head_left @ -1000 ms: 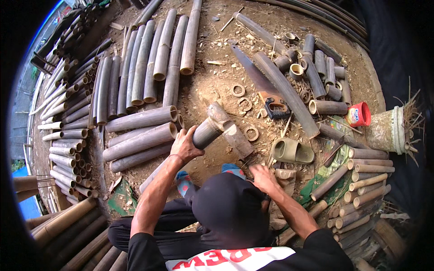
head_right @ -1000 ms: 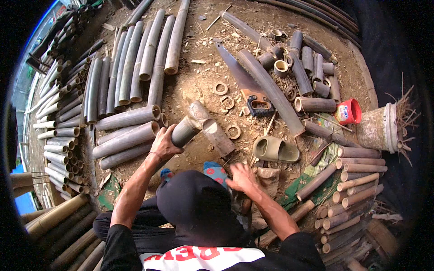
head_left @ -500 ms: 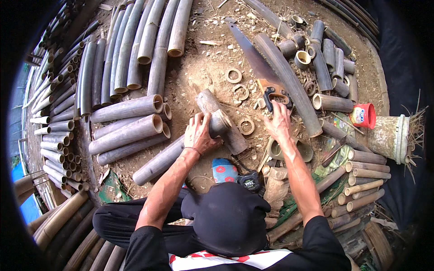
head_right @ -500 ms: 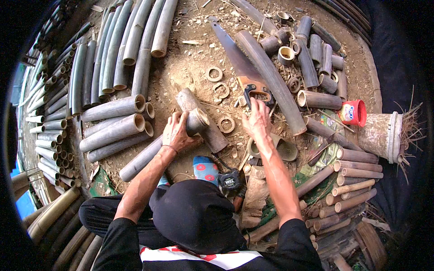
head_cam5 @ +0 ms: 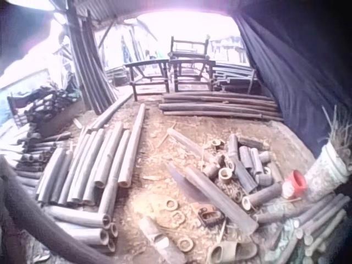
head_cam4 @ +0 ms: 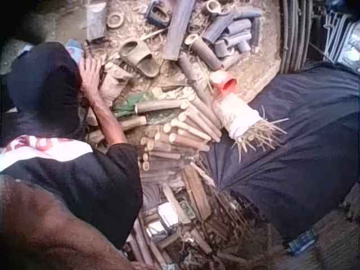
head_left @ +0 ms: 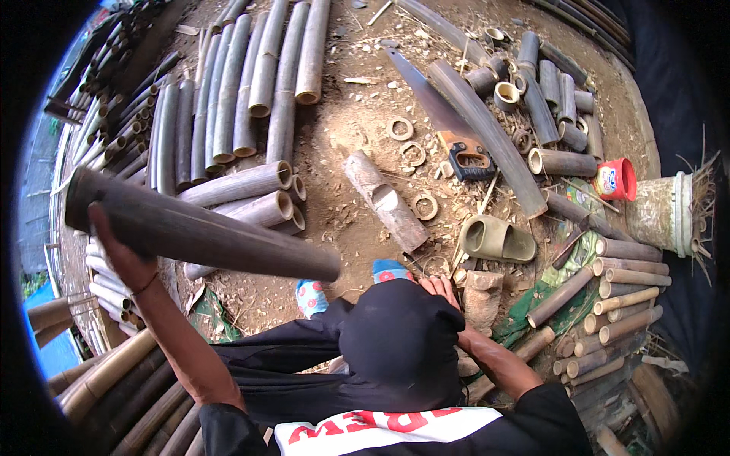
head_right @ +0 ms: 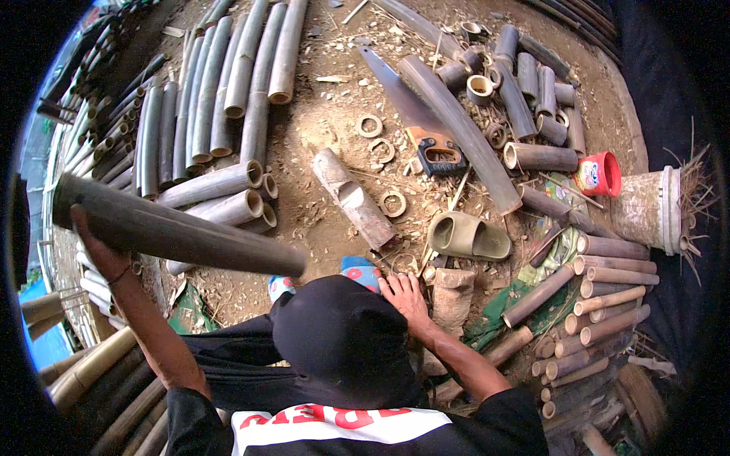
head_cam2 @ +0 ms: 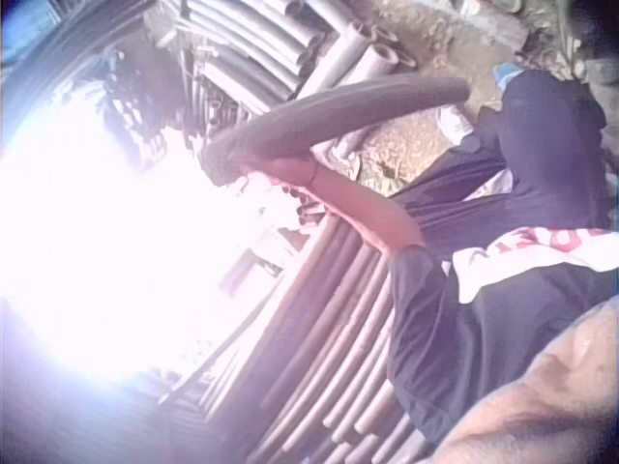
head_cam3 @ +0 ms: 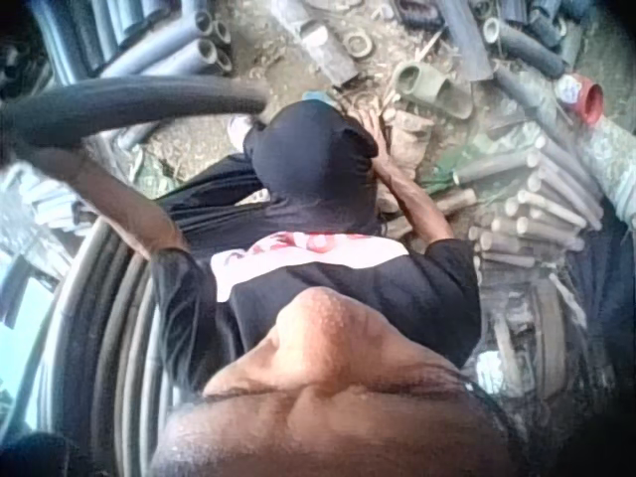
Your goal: The person saws bamboo poles using a hand saw, moves several poles aside by hand, and then continues sawing another bamboo pole.
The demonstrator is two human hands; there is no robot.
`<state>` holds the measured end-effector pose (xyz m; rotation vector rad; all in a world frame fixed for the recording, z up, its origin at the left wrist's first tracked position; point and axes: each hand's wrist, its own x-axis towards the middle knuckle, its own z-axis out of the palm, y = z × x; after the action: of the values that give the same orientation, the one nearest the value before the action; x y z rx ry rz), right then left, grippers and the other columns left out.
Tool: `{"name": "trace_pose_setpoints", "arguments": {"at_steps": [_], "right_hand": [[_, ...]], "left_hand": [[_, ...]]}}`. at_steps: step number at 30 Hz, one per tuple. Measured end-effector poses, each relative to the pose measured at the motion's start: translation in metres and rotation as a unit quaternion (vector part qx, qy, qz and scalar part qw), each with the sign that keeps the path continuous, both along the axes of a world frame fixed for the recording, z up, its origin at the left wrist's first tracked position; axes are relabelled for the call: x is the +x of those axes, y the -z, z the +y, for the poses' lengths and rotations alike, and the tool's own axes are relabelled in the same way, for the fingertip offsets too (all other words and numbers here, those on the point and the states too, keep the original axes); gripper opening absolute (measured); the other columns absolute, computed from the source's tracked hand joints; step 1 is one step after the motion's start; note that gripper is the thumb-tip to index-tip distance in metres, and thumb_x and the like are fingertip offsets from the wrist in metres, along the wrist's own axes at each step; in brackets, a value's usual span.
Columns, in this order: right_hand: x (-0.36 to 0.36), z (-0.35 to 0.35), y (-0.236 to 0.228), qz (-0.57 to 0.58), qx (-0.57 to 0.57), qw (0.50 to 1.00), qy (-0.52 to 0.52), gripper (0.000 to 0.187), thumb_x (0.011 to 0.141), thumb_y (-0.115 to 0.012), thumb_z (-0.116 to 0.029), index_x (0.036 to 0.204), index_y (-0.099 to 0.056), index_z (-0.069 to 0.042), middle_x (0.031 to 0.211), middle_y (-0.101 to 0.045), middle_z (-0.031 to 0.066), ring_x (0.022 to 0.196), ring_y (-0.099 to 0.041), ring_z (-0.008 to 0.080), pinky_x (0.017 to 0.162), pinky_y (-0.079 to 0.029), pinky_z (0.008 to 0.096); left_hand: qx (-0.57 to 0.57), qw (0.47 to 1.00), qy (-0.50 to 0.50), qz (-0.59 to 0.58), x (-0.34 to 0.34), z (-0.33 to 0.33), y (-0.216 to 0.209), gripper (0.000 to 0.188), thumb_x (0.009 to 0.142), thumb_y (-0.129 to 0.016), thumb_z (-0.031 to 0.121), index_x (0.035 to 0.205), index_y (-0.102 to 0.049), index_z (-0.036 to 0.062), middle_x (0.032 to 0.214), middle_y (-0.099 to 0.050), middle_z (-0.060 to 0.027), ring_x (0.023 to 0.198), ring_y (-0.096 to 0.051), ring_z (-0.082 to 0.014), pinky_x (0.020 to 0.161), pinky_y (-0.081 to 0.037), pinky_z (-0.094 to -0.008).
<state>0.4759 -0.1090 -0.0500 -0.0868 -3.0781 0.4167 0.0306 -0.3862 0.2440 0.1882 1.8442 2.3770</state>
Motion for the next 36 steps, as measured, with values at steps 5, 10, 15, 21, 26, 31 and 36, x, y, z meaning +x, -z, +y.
{"name": "trace_pose_setpoints", "arguments": {"at_steps": [5, 10, 15, 21, 26, 31, 36], "right_hand": [[-0.037, 0.022, -0.022, 0.011, -0.234, 0.965, 0.118, 0.037, 0.089, -0.056, -0.021, 0.12, -0.056, -0.002, 0.111, -0.057, 0.0162, 0.105, -0.055, 0.0335, 0.093, -0.042, 0.0453], [-0.154, 0.019, -0.079, 0.131, -0.293, 0.912, 0.257, 0.02, 0.079, -0.067, -0.011, 0.095, -0.058, -0.002, 0.089, -0.059, 0.0161, 0.086, -0.06, 0.0327, 0.076, -0.047, 0.0407], [-0.279, -0.001, -0.106, 0.195, -0.1, 0.976, -0.012, 0.054, 0.074, -0.073, -0.015, 0.123, -0.053, -0.004, 0.112, -0.055, 0.0166, 0.108, -0.052, 0.0346, 0.095, -0.043, 0.0434], [-0.373, -0.084, -0.073, 0.054, 0.018, 0.968, -0.245, 0.092, 0.067, -0.083, -0.027, 0.144, -0.037, -0.004, 0.13, -0.049, 0.0178, 0.123, -0.046, 0.034, 0.104, -0.037, 0.0443], [-0.393, -0.112, -0.072, -0.046, 0.067, 0.977, -0.196, 0.101, 0.055, -0.088, -0.032, 0.139, -0.039, -0.002, 0.118, -0.051, 0.0175, 0.109, -0.05, 0.0337, 0.093, -0.044, 0.0441], [-0.349, -0.042, -0.088, -0.018, 0.01, 0.969, -0.246, 0.085, 0.051, -0.084, -0.026, 0.124, -0.048, -0.001, 0.116, -0.052, 0.0189, 0.109, -0.05, 0.0366, 0.096, -0.046, 0.0443], [-0.278, 0.059, -0.142, 0.024, 0.062, 0.959, -0.275, 0.099, 0.043, -0.085, -0.017, 0.133, -0.045, -0.002, 0.123, -0.05, 0.0171, 0.113, -0.05, 0.0372, 0.099, -0.044, 0.0437]], "left_hand": [[0.033, 0.978, -0.179, -0.098, 0.039, -0.031, 0.093, 0.073, 0.084, -0.054, 0.06, 0.136, -0.047, 0.0101, 0.133, -0.052, -0.0122, 0.123, -0.048, -0.0314, 0.105, -0.037, -0.0504], [0.133, 0.905, -0.294, -0.277, 0.083, -0.036, 0.272, 0.081, 0.082, -0.063, 0.06, 0.142, -0.042, 0.0101, 0.141, -0.048, -0.0112, 0.125, -0.049, -0.031, 0.104, -0.039, -0.0543], [0.062, 0.802, -0.387, -0.451, 0.104, -0.016, 0.327, 0.082, 0.079, -0.066, 0.058, 0.142, -0.042, 0.0104, 0.14, -0.048, -0.0127, 0.123, -0.05, -0.0313, 0.103, -0.038, -0.0596], [-0.025, 0.796, -0.309, -0.52, 0.124, -0.011, 0.344, 0.104, 0.067, -0.085, 0.051, 0.143, -0.029, 0.0061, 0.144, -0.039, -0.0222, 0.124, -0.049, -0.0426, 0.098, -0.042, -0.0643], [-0.255, 0.772, -0.438, -0.383, 0.118, -0.09, 0.372, 0.105, 0.072, -0.073, 0.065, 0.133, -0.04, -0.0138, 0.132, -0.05, -0.0334, 0.122, -0.051, -0.0418, 0.103, -0.042, -0.0438], [-0.24, 0.848, -0.434, -0.186, 0.059, -0.162, 0.289, 0.077, 0.09, -0.053, 0.06, 0.125, -0.055, -0.0089, 0.122, -0.057, -0.032, 0.113, -0.056, -0.0395, 0.098, -0.043, -0.045], [-0.047, 0.89, -0.07, -0.449, 0.025, -0.14, 0.22, 0.091, 0.074, -0.069, 0.066, 0.138, -0.044, 0.006, 0.13, -0.053, -0.0184, 0.112, -0.056, -0.0372, 0.092, -0.048, -0.0553]]}}
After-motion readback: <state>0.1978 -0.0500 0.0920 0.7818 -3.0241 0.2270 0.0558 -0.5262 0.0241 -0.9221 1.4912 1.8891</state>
